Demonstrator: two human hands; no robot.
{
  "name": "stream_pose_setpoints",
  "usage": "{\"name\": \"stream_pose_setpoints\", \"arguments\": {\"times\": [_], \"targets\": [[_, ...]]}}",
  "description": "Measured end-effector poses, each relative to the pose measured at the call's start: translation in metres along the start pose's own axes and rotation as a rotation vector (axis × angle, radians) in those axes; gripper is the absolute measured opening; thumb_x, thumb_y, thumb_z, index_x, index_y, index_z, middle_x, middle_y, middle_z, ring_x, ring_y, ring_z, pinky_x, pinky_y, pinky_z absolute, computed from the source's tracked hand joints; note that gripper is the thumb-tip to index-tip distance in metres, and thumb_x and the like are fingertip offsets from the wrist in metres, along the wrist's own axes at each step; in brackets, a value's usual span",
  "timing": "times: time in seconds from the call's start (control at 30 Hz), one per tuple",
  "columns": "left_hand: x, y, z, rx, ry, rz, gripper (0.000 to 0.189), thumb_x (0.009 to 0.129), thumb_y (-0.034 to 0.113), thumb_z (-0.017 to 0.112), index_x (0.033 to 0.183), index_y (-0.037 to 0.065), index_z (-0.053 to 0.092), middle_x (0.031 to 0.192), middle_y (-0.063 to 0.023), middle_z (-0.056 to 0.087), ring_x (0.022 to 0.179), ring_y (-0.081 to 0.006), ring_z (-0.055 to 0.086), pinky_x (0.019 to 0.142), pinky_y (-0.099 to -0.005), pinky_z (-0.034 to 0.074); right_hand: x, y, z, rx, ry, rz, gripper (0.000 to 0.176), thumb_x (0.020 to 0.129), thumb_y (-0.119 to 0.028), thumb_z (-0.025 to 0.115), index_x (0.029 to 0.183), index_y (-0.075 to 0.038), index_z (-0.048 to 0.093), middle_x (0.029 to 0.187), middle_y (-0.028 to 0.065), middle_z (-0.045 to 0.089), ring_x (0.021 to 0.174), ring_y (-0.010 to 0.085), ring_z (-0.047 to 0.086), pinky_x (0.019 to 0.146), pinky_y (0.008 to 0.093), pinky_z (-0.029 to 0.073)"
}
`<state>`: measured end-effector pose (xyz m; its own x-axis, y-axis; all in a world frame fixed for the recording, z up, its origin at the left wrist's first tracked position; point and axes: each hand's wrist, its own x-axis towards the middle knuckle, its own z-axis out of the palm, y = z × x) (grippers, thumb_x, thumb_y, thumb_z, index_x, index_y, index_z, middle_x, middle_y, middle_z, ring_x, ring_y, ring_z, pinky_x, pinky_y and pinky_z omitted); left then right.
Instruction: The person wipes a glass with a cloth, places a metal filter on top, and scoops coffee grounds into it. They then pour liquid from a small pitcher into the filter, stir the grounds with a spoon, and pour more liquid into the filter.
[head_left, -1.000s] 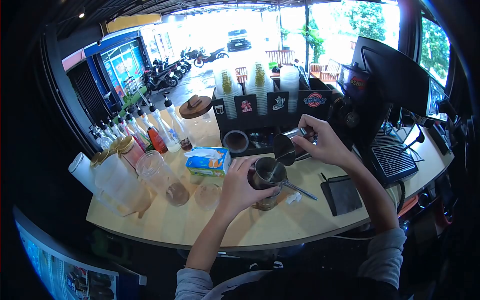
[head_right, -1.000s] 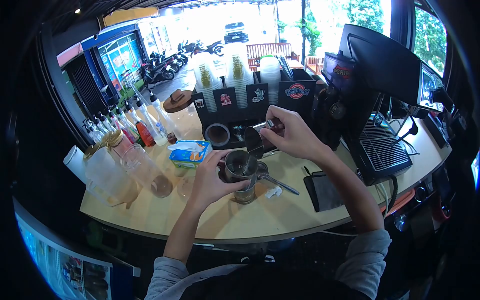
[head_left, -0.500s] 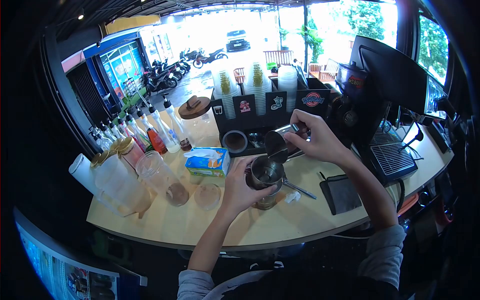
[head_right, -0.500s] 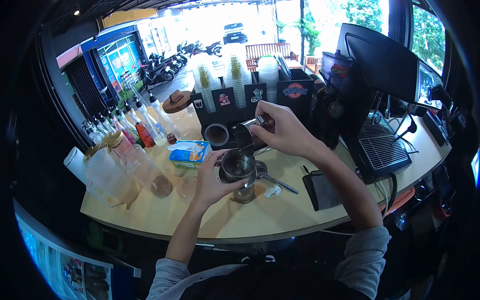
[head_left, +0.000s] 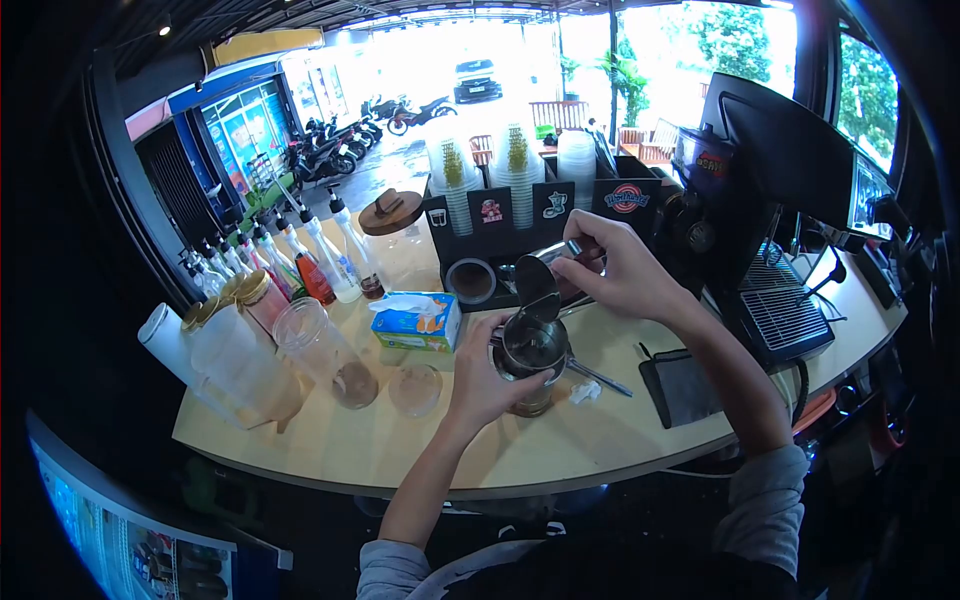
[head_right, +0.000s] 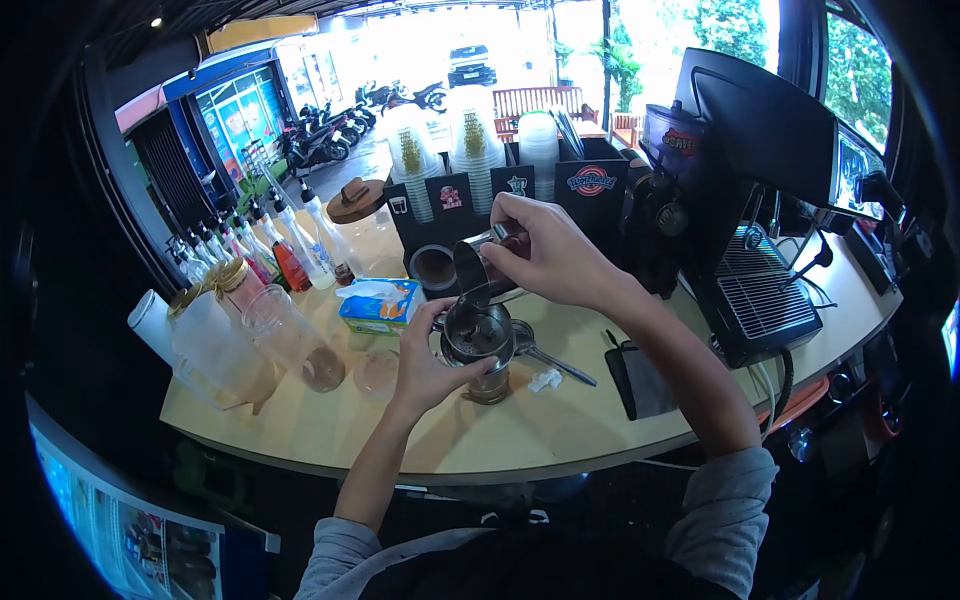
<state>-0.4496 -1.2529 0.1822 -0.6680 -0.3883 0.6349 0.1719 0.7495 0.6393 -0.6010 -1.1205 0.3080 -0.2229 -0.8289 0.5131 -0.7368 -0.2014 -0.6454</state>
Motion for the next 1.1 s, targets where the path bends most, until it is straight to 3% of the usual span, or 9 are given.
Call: {"name": "stream_pose_setpoints", "arguments": {"times": [0.4, 0.57, 0.63, 0.7, 0.8, 1.03, 1.1], "targets": [[0.0, 0.005, -0.001, -0.03, 0.01, -0.007, 0.072, 0.054, 0.022, 0.088, 0.115, 0.005, 0.054, 0.108, -0.008, 0.057, 0.101, -0.022, 0.057, 0.091, -0.0344, 0.044, -0.006, 0.008, -0.009, -0.01, 0.039, 0.033, 0.02, 0.087, -0.006, 0.061, 0.085, 0.002, 0.043, 0.069, 0.0055, 0.052, 0.069, 0.0084, 0.062, 0.057, 0.0252, 0.046], [0.003, 0.004, -0.004, -0.005, 0.024, 0.012, 0.072, 0.055, 0.023, 0.088, 0.115, 0.004, 0.053, 0.109, -0.0086, 0.057, 0.102, -0.0219, 0.057, 0.09, -0.0343, 0.045, -0.012, 0.021, -0.014, 0.026, 0.073, 0.073, 0.021, 0.088, -0.008, 0.062, 0.084, -0.001, 0.042, 0.069, 0.0006, 0.05, 0.066, 0.0021, 0.051, 0.055, 0.0213, 0.041], [0.005, 0.002, -0.005, 0.016, 0.003, -0.022, 0.073, 0.055, 0.023, 0.088, 0.115, 0.002, 0.052, 0.11, -0.0111, 0.055, 0.101, -0.0252, 0.058, 0.088, -0.0358, 0.048, -0.014, 0.026, -0.018, 0.041, 0.08, 0.064, 0.02, 0.088, -0.008, 0.062, 0.084, -0.003, 0.042, 0.071, -0.0009, 0.051, 0.065, 0.0013, 0.052, 0.055, 0.0195, 0.042], [0.005, -0.001, -0.006, 0.021, 0.003, -0.031, 0.073, 0.056, 0.023, 0.088, 0.116, 0.002, 0.052, 0.111, -0.0105, 0.056, 0.102, -0.0231, 0.058, 0.089, -0.0351, 0.047, -0.017, 0.037, -0.021, 0.057, 0.087, 0.055, 0.019, 0.089, -0.007, 0.061, 0.084, -0.005, 0.043, 0.072, -0.0025, 0.052, 0.064, 0.0005, 0.052, 0.056, 0.0178, 0.043], [0.006, -0.002, -0.007, 0.019, 0.003, -0.042, 0.074, 0.057, 0.024, 0.088, 0.117, 0.002, 0.051, 0.112, -0.0099, 0.057, 0.104, -0.0209, 0.057, 0.091, -0.0346, 0.046, -0.023, 0.066, -0.021, 0.303, 0.153, 0.094, 0.02, 0.087, -0.008, 0.063, 0.081, -0.005, 0.043, 0.07, -0.0031, 0.048, 0.065, -0.0001, 0.046, 0.054, 0.0179, 0.036], [0.007, -0.004, -0.009, -0.008, -0.009, -0.073, 0.073, 0.058, 0.023, 0.088, 0.118, 0.002, 0.051, 0.111, -0.0095, 0.057, 0.103, -0.0195, 0.057, 0.092, -0.0345, 0.046, -0.051, 0.095, -0.01, 0.487, 0.385, 0.26, 0.018, 0.088, -0.008, 0.062, 0.079, -0.006, 0.046, 0.068, -0.0028, 0.051, 0.064, 0.0017, 0.051, 0.054, 0.017, 0.039], [0.006, -0.008, -0.008, -0.017, -0.009, -0.076, 0.073, 0.059, 0.023, 0.088, 0.117, 0.002, 0.051, 0.11, -0.0092, 0.058, 0.103, -0.0192, 0.057, 0.092, -0.0345, 0.046, -0.066, 0.139, -0.005, 0.512, 0.429, 0.296, 0.017, 0.087, -0.007, 0.061, 0.077, -0.007, 0.047, 0.07, 0.0004, 0.055, 0.065, 0.0057, 0.056, 0.055, 0.0205, 0.043]]}}
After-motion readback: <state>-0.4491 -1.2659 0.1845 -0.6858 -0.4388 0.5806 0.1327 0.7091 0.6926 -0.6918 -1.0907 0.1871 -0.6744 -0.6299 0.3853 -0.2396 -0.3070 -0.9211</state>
